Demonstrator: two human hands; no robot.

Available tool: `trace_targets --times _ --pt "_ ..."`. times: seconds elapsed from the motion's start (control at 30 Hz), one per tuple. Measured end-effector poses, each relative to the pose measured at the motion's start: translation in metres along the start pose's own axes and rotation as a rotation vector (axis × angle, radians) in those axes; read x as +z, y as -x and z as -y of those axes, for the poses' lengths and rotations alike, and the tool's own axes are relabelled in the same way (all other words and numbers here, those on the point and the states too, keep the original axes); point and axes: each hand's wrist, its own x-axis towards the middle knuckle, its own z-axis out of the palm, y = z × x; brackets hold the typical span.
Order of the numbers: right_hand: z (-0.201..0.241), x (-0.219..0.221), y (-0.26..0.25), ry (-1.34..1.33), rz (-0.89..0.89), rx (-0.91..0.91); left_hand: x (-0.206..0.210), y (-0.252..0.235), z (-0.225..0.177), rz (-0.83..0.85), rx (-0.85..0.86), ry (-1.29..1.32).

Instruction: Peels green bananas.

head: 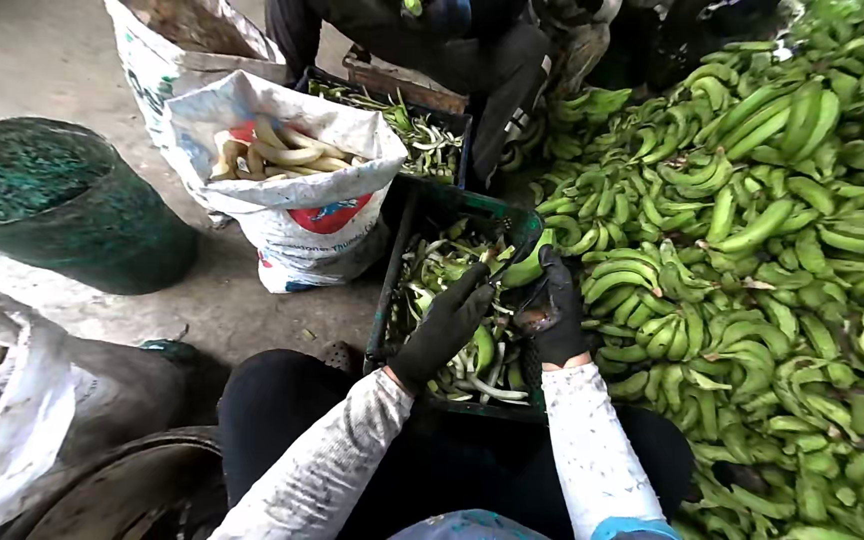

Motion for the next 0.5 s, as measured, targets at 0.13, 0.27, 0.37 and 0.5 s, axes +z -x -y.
trace_targets --times 0.13,0.27,0.37,0.5 --pt "-0.004 0.003 0.004 -0.005 0.015 0.006 0.002 0.004 0.0 -0.032 0.006 0.002" --pt "-0.011 0.009 0.003 0.087 -0.038 -0.106 0.008 0.004 -0.003 -0.102 -0.125 0.244" --pt "-0.014 0.011 0.007 0.114 -0.001 -0.191 0.009 0.001 0.0 -0.123 -0.152 0.307" --pt "-0.021 0.017 0.01 0.194 -0.232 -0.042 0.008 0.003 0.011 -0.181 0.135 -0.438"
